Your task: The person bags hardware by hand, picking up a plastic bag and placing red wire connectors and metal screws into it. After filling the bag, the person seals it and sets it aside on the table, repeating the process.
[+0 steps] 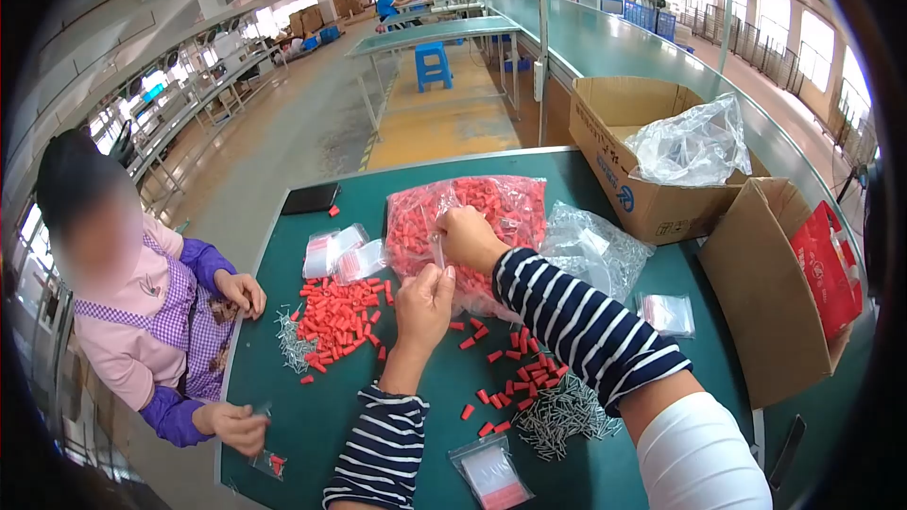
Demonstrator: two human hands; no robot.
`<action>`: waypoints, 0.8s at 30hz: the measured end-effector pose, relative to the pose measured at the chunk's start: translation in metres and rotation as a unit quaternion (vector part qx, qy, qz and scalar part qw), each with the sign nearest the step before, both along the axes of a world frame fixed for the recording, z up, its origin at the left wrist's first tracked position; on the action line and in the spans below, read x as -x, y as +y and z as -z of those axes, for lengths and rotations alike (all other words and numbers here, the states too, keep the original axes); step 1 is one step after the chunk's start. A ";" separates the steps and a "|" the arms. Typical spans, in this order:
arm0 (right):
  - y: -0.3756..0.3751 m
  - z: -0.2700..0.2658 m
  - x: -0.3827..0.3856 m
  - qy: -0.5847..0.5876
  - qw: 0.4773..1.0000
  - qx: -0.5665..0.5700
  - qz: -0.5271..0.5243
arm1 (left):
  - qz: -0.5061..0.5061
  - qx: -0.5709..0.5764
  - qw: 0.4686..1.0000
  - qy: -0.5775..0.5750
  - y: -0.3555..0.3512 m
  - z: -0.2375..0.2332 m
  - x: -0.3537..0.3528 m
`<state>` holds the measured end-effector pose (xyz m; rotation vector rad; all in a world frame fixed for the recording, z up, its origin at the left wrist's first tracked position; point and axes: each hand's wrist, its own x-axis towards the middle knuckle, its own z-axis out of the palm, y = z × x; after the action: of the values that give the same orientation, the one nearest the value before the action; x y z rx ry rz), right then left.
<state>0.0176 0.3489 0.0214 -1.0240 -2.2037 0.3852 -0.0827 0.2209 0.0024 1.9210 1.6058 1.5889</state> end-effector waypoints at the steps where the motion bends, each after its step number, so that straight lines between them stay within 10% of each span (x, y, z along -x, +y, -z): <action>1: 0.003 0.002 0.002 0.025 0.999 0.047 0.005 | 0.001 -0.007 1.000 0.007 -0.001 -0.001 0.000; 24: 0.078 0.055 0.034 0.182 0.875 0.392 0.218 | 0.032 -0.070 0.989 0.126 -0.018 0.000 0.009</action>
<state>-0.0163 0.4274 -0.0335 -1.6572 -1.4013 1.2034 -0.0913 0.2029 0.0028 2.3016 1.5381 1.5212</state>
